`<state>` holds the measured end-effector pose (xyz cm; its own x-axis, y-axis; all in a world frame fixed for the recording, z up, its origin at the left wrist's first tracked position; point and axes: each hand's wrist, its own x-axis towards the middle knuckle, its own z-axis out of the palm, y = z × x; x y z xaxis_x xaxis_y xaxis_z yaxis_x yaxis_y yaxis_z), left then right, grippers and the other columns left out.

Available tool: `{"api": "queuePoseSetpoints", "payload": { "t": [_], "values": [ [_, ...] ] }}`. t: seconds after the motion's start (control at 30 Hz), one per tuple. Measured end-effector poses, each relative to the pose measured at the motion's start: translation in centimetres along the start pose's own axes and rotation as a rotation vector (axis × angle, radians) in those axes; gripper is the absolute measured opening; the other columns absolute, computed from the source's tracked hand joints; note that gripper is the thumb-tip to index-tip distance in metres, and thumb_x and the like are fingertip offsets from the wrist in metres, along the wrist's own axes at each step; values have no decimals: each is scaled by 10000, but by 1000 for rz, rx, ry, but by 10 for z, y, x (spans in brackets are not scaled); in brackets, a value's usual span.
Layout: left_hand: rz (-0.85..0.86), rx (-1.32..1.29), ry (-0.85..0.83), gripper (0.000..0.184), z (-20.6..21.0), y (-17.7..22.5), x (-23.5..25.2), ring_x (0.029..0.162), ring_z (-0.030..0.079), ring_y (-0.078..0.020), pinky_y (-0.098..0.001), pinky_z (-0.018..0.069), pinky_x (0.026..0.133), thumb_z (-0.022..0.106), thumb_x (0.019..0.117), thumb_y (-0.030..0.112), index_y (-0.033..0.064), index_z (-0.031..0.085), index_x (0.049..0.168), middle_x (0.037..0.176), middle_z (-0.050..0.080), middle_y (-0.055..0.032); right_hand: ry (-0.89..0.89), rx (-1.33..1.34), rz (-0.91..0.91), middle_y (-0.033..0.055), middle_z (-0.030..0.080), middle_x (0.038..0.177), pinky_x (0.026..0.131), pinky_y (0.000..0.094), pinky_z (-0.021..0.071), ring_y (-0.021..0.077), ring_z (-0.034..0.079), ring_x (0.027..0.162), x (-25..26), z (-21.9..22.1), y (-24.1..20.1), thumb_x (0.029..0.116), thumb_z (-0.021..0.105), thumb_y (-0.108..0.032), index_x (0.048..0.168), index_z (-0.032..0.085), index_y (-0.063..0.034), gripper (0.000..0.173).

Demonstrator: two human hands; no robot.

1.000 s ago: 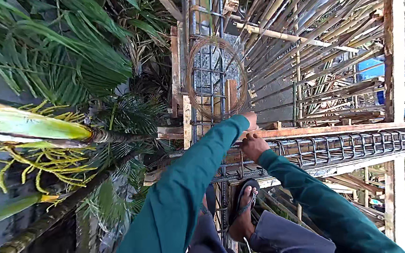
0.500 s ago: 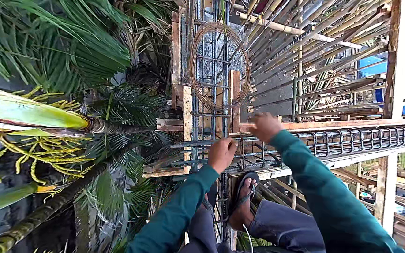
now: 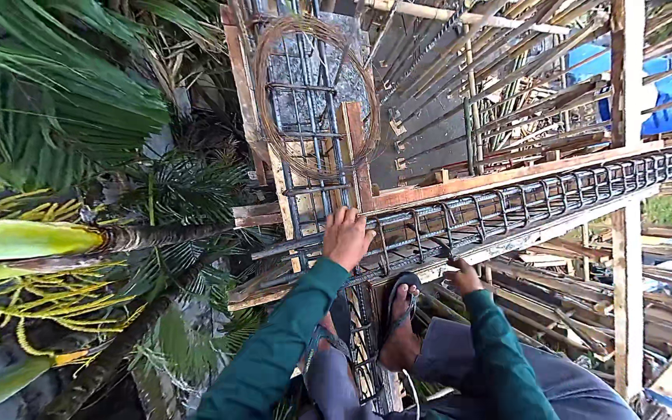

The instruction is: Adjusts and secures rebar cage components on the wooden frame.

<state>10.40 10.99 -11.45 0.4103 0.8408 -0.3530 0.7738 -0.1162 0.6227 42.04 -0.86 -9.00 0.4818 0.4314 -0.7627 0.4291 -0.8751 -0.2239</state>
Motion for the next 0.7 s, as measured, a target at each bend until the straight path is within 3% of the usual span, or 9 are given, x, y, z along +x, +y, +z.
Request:
{"api": "queuePoseSetpoints", "payload": {
  "t": [0.13,0.2,0.27,0.33,0.43,0.5,0.57,0.63,0.7],
  "values": [
    [-1,93,-104,510,-7,2,13,1408,433,-434,-592,391,1130,662,995,431,13,684,1285,1449,547,-222,152,107,25,263,547,1443,1003,562,523,394,614,1238,20,38,11,945,721,-112,1411,532,42,526],
    [12,125,-137,529,-12,5,16,1382,460,-425,-580,407,1112,632,1008,456,22,673,1307,1437,551,-223,232,109,14,271,551,1436,1043,566,493,400,589,1276,26,43,14,950,737,-175,1406,537,45,545],
    [47,129,-140,512,-8,6,18,1320,508,-411,-574,427,1074,639,1002,457,29,692,1278,1364,599,-208,292,128,12,277,528,1460,1103,556,440,396,546,1330,29,43,12,941,753,-193,1474,462,43,652],
    [75,89,-149,520,1,5,21,1299,536,-387,-577,434,1070,640,995,475,57,687,1302,1344,630,-176,269,131,33,282,544,1442,1074,562,470,403,576,1296,38,45,9,950,748,-210,1490,448,33,663],
    [45,22,-232,612,10,-1,31,1384,488,-355,-603,356,1113,575,1019,527,74,599,1430,1480,570,-135,222,28,43,284,566,1424,1128,569,416,408,542,1345,44,50,4,980,712,-248,1423,540,36,554],
    [2,-56,-327,611,10,-6,42,1453,414,-318,-614,342,1126,552,1028,531,95,579,1454,1534,528,-81,231,-32,40,279,563,1437,1174,563,361,403,501,1394,43,52,0,1007,670,-254,1408,564,30,502],
    [-16,-104,-322,569,11,-7,44,1442,431,-297,-609,350,1118,564,1022,531,106,632,1395,1483,578,-63,256,-77,24,265,589,1413,1181,547,356,391,516,1384,42,54,-1,1037,620,-256,1378,597,22,440],
    [-3,-103,-213,504,16,-5,38,1369,501,-322,-620,388,1072,589,1017,502,98,692,1301,1379,647,-90,295,-110,12,262,619,1374,1168,548,368,392,546,1353,36,57,-4,1065,565,-251,1353,618,22,400],
    [-25,-86,-186,464,16,-2,36,1362,510,-307,-605,385,1076,589,1020,483,114,708,1276,1368,654,-79,336,-156,13,247,648,1343,1153,559,385,391,574,1328,30,60,-9,1088,517,-259,1353,621,10,392]
  ]
}}
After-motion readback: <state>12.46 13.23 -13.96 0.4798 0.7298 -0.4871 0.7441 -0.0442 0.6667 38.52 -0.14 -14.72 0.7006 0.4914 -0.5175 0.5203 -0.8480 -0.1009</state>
